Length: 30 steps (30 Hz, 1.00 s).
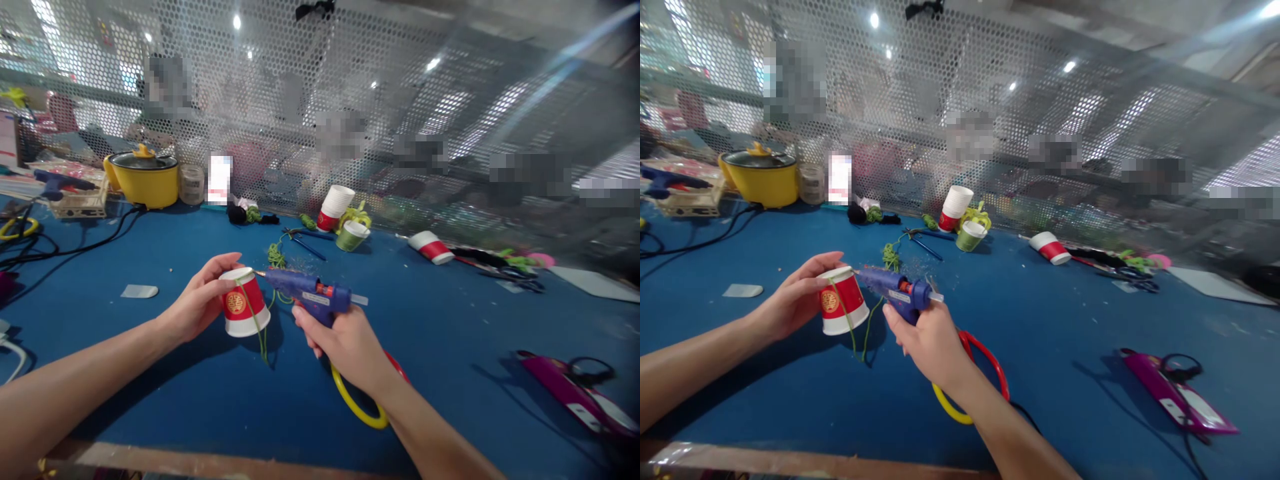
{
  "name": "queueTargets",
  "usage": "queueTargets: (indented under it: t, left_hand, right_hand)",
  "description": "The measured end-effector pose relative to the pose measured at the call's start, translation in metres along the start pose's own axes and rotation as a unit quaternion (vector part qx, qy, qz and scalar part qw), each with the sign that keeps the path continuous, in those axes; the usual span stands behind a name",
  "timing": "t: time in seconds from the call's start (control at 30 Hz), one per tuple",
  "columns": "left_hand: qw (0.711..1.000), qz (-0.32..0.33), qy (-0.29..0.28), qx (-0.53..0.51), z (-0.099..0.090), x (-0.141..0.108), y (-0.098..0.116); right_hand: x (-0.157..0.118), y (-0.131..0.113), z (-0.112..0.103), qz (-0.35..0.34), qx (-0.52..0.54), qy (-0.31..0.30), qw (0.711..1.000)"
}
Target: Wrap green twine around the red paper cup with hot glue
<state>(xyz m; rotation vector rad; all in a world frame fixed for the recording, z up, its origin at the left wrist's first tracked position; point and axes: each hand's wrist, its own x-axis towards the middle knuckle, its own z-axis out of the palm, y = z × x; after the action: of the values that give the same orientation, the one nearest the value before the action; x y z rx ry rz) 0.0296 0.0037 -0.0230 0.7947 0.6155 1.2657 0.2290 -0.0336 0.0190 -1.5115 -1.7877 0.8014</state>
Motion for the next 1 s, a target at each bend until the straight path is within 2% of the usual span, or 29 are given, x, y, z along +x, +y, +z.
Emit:
queueTargets:
  t: [0.27,0.63,1.0]
  left_hand:
    - [1.0,0.0,-0.012,-0.003,-0.0019,-0.0002,-0.0004]
    - [1.0,0.003,0.003,0.007,-0.0023,0.0012,-0.0011]
    - [1.0,0.012,-0.003,0.008,-0.0047,0.0024,-0.0045]
  right_hand:
    - [0.0019,-0.0009,-0.0002,0.003,0.01,-0.005,1.0]
    - [-0.002,-0.0044,0.0008,0.01,0.013,-0.002,1.0]
    - [-0.0051,-0.0035,0.0031,0.004,0.032,-0.036,0.999]
